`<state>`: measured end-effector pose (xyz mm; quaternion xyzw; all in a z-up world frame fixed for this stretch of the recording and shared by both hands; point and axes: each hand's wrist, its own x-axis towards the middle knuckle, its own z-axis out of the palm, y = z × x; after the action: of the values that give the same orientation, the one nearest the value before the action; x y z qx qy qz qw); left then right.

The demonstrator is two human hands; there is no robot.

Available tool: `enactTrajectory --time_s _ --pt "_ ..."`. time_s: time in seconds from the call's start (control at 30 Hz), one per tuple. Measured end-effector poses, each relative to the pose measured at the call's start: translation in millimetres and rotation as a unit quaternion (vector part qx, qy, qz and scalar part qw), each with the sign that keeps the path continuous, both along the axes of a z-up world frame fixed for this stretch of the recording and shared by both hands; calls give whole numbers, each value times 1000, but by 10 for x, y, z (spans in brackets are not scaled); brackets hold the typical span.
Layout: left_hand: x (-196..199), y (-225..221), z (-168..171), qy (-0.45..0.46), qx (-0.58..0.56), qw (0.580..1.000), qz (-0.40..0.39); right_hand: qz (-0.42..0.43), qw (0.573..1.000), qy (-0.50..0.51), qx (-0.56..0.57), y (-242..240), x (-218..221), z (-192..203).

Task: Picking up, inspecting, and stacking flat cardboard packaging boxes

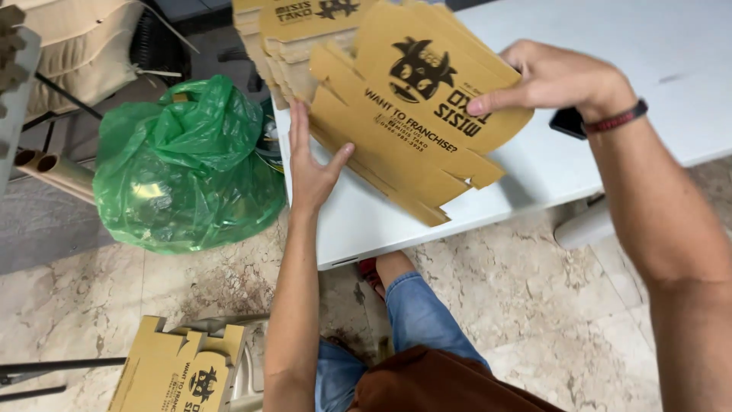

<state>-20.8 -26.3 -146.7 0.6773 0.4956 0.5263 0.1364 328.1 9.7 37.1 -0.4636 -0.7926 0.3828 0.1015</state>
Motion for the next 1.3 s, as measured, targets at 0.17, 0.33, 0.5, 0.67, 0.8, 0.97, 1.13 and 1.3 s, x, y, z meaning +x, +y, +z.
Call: enactTrajectory --time_s 0.17,0.33,0.5,0.67,0.8,0.97,1.13,1.3 --pt "-286 -227 -300 37 -2 995 95 16 979 -200 18 -109 -836 632" --pt "-228 -294 -328 -202 -173 964 -1 72 939 -334 37 -55 -1125 450" --pt "-40 -168 -371 -325 -172 927 -73 -25 991 -120 61 245 -768 81" --pt "110 -52 -344 -264 -222 938 -31 -137 965 189 121 151 -570 -600" --pt "243 5 -560 -312 -176 932 -53 -285 871 389 94 153 -728 -950" --pt "280 -119 -380 -309 -182 933 -40 -286 833 437 181 79 -853 -990" --pt "299 111 -933 -283 -128 950 -15 -230 841 418 255 232 -781 -1187" --pt "273 59 -882 -281 -83 954 -58 -29 954 287 83 287 -476 -712"
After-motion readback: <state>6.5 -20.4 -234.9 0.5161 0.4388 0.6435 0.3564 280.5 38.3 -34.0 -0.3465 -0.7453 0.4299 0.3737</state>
